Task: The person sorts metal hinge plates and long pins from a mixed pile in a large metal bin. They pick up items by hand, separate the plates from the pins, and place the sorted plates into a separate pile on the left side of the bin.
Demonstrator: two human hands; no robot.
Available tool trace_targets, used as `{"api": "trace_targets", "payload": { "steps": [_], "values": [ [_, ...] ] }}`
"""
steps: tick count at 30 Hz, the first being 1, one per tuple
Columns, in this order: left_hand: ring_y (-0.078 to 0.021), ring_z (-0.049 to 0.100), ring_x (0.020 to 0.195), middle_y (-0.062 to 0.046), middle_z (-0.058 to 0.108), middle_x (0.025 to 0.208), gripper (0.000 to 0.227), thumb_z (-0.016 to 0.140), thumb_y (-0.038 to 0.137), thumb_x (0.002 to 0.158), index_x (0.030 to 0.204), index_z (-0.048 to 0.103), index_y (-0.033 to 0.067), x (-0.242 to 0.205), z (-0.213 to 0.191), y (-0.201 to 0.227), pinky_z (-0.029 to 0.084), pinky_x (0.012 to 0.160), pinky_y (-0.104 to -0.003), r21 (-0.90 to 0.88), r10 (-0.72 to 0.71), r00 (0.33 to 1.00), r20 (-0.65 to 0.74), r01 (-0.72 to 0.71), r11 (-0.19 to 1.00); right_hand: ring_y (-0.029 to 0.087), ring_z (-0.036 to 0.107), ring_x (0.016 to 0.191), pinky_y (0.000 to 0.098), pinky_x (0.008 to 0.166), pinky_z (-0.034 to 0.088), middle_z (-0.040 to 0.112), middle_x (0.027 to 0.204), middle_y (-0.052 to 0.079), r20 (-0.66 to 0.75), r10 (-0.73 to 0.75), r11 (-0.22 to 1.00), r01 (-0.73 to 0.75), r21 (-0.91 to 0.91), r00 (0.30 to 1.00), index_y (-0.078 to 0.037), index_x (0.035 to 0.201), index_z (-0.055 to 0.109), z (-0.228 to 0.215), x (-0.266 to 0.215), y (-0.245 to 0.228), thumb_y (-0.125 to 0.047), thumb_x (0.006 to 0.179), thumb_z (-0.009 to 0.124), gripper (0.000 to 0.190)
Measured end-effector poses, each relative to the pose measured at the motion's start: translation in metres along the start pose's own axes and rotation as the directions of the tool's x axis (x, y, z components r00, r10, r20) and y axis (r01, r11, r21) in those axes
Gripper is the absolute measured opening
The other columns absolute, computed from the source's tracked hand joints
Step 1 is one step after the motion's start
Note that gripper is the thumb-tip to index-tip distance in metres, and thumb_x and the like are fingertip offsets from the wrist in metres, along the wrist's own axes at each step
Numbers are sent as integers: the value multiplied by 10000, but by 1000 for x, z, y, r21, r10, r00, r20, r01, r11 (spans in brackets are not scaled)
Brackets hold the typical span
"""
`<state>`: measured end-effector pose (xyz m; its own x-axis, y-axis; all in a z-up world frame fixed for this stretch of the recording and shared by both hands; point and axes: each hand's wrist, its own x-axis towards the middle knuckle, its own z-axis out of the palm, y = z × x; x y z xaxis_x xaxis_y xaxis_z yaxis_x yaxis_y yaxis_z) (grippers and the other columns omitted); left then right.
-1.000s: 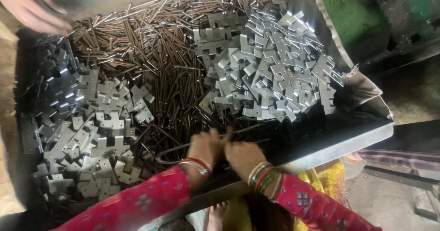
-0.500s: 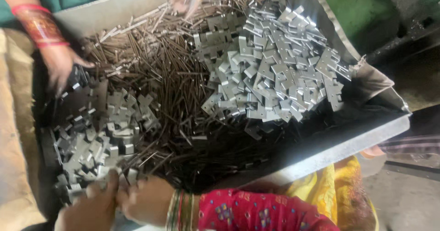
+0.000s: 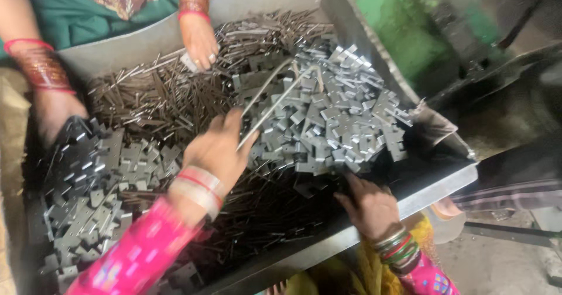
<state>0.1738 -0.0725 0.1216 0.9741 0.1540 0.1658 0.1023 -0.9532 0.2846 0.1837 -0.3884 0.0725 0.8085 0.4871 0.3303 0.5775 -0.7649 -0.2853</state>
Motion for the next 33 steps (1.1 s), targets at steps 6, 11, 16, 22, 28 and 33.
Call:
{"api": "trace_targets", "payload": {
  "steps": [6,11,16,22,28,33],
  "values": [
    [-321,732,829,-142,706,969,475,489,168,1020,1489,423,125,133,88,65,566,632,-479,306,-98,992,81,69,950,327,716,889,436,755,588,724,1042,168,121,324,946,-318,-67,938,-127,1357,606,7,-8,18,-510,882,670,614],
    [-247,728,692,-106,686,872,572,509,132,1019,1555,311,103,128,130,84,573,498,-384,336,-144,956,255,52,940,386,385,1375,576,1055,408,346,1546,225,108,430,896,-409,-173,896,-88,1550,266,18,3,25,-606,784,705,1024],
    [-268,697,652,-67,654,822,472,551,153,1017,1474,452,219,16,111,54,524,500,-423,268,50,979,198,-103,958,418,65,1546,670,1148,220,75,1639,278,135,303,952,-292,-95,943,27,1560,73,21,19,23,-675,763,703,1235],
    [-372,730,798,-201,631,1091,655,511,71,889,1517,346,157,-119,79,-11,598,646,-466,251,-217,874,435,114,961,490,-141,1532,712,1194,15,-157,1665,270,705,260,944,-19,-330,660,-100,1616,-11,14,21,-26,-774,780,686,1281],
    [-319,746,846,-125,667,1142,588,494,151,956,1525,351,195,-173,64,-64,616,698,-421,400,-417,803,425,247,883,534,-191,1504,761,1155,-21,-157,1679,247,762,49,988,81,-132,645,-212,1634,103,38,29,-86,-648,828,721,1106],
    [-376,723,758,-167,692,1104,612,585,219,881,1462,410,135,-188,77,-86,590,622,-470,118,-310,937,164,293,949,377,-86,1542,772,1152,-4,-60,1698,143,653,25,996,38,-83,757,-240,1605,192,56,27,-84,-632,782,747,1067]
  ]
}}
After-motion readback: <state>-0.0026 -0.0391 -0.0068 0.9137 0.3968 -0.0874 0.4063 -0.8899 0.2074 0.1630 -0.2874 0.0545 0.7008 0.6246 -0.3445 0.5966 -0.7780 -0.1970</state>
